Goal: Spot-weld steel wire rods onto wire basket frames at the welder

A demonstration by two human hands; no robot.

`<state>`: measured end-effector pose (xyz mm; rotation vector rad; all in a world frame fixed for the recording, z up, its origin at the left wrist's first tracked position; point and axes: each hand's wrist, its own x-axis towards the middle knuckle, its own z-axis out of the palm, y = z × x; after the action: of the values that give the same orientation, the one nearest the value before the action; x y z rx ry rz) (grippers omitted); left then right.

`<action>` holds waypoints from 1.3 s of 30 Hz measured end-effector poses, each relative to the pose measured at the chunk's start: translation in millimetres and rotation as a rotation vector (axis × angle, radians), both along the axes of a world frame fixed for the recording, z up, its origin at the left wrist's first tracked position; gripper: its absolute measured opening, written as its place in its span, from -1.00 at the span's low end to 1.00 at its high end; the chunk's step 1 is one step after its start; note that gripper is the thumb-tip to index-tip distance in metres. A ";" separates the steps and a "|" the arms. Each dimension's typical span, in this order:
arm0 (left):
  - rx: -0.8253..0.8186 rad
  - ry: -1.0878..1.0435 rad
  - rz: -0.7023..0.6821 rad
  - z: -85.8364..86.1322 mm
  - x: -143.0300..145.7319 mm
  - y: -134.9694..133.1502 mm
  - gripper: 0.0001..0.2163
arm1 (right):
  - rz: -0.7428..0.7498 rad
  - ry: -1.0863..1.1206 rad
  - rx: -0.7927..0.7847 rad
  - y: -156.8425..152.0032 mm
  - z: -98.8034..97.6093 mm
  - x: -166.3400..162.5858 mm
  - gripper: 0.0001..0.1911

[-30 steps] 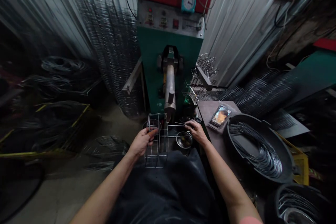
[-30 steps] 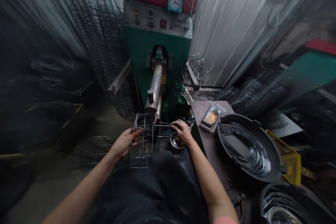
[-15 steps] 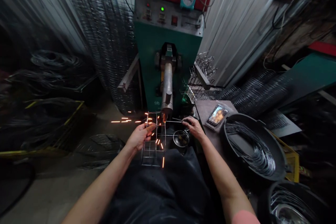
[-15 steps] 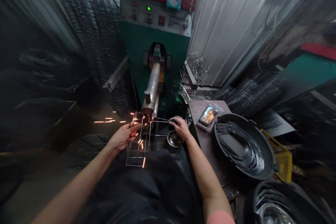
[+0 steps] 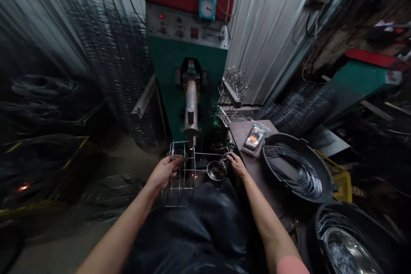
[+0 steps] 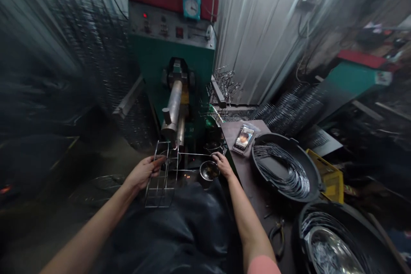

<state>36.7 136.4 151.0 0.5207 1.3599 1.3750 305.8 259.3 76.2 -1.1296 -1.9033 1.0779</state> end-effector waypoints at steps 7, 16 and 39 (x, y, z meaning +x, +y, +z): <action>-0.005 -0.003 -0.010 5.2 0.1 -7.8 -0.65 | 0.105 -0.288 0.408 -6.3 5.6 0.9 -0.74; -0.029 0.048 0.018 -6.1 3.3 -11.3 -0.56 | 0.113 -0.700 0.450 -8.5 2.1 4.7 -0.46; 0.043 0.011 0.236 -4.8 4.6 -6.3 -0.59 | -0.007 -0.123 0.512 -37.4 40.2 -53.0 -0.86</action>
<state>41.3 130.1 146.2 0.4050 1.4381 1.5968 252.7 221.8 116.4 -0.9181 -2.1036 0.4748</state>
